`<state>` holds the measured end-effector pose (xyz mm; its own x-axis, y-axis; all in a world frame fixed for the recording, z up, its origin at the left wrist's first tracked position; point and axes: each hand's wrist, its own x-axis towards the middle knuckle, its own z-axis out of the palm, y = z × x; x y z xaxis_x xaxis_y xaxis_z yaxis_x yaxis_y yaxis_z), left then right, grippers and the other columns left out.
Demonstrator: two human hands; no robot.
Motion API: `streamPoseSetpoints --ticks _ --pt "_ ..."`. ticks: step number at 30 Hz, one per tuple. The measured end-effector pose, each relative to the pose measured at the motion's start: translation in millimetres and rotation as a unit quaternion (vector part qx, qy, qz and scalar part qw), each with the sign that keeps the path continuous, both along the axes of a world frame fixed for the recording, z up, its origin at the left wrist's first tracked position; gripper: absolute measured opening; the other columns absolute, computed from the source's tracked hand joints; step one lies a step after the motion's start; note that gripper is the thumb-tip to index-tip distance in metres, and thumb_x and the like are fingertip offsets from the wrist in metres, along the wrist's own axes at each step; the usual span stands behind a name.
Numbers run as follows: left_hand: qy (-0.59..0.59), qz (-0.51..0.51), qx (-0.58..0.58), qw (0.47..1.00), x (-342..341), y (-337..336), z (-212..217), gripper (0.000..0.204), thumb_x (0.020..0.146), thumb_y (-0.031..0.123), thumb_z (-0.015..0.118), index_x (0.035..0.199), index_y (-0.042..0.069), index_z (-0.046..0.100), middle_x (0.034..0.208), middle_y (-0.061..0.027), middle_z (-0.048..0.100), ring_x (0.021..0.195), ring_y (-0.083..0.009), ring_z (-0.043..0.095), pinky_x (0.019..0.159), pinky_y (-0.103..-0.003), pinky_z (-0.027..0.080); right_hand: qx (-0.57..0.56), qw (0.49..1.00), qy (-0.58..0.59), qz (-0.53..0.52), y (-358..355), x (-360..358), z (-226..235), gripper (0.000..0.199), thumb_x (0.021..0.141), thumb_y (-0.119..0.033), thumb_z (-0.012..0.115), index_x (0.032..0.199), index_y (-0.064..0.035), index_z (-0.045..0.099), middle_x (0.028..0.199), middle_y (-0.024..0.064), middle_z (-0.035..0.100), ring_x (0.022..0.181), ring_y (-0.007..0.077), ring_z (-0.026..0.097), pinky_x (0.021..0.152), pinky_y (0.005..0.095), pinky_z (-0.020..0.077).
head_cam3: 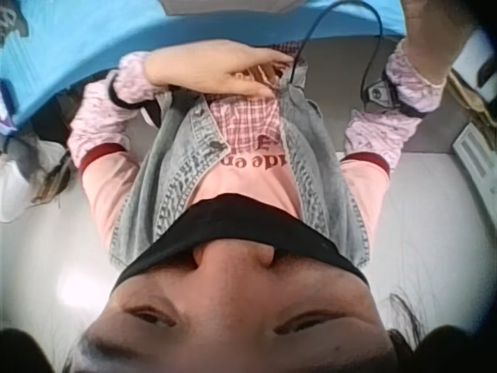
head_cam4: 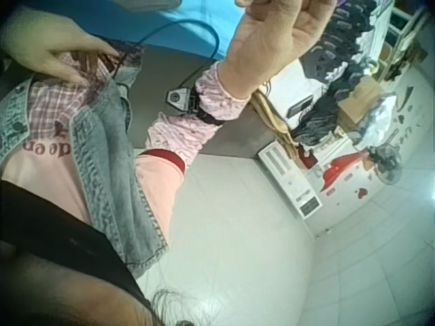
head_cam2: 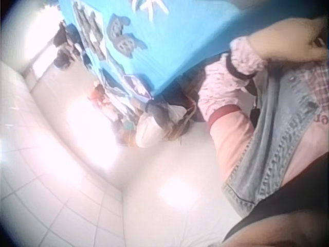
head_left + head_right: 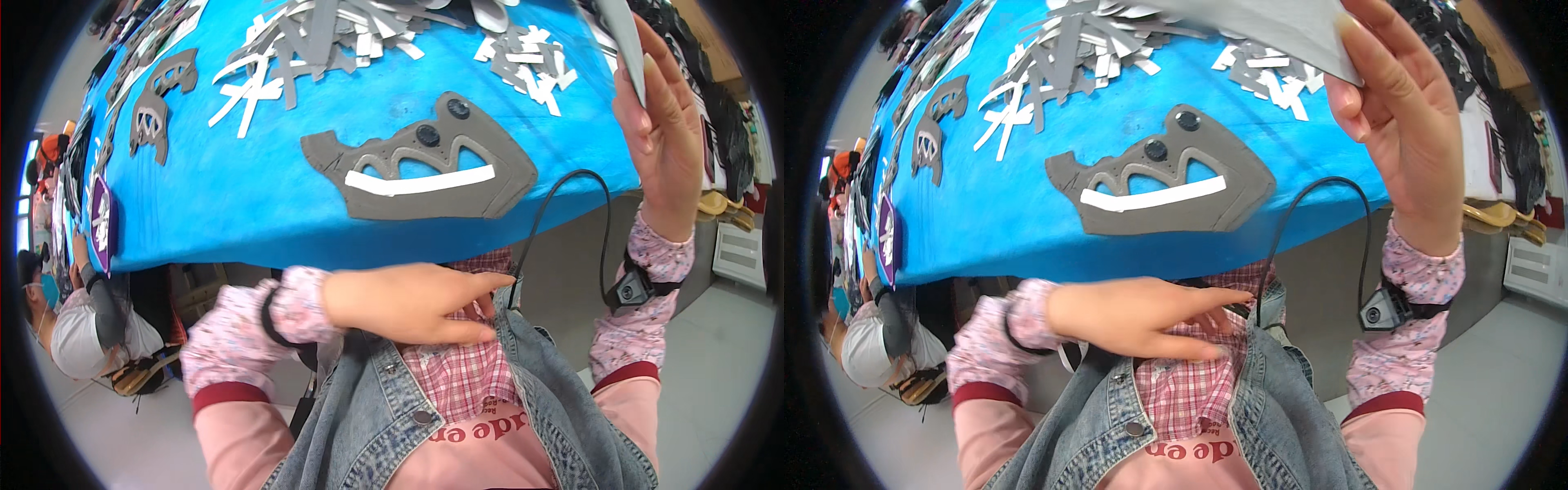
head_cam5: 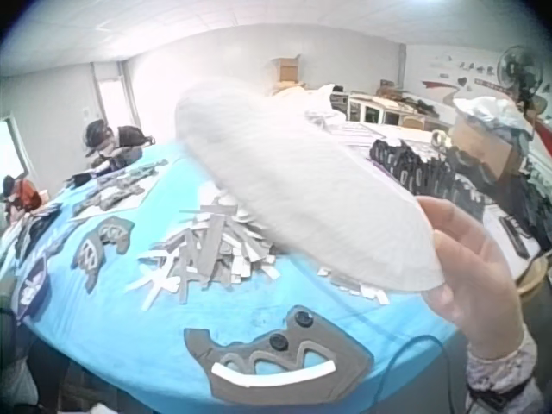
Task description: Manually aligning and stacking various pre-cut shoe components on a work table.
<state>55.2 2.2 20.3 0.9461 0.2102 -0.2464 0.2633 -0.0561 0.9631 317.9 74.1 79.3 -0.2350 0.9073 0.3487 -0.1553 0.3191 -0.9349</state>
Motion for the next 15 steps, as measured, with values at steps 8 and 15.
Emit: streamPoseSetpoints --ticks 8,15 --pt "0.021 0.035 0.145 0.989 -54.8 80.8 135.8 0.044 0.087 0.017 0.069 0.128 0.007 0.058 0.104 -0.0119 0.068 0.090 -0.0206 0.066 0.077 -0.030 0.054 -0.059 0.986 0.152 0.034 14.4 -3.4 -42.2 0.042 0.098 -0.015 0.055 0.135 0.0021 0.047 0.103 0.0083 0.062 0.078 0.0069 0.055 0.070 0.0185 0.0460" --pt "0.054 0.224 0.301 0.926 -87.5 57.9 115.2 0.041 0.085 0.016 0.071 0.123 0.008 0.060 0.101 -0.0087 0.068 0.086 -0.0155 0.065 0.071 -0.026 0.052 -0.066 0.995 0.066 -0.019 5.4 0.5 -46.9 0.047 0.099 -0.014 0.053 0.141 0.0022 0.039 0.123 0.0084 0.056 0.082 0.0043 0.051 0.074 0.0160 0.0434"
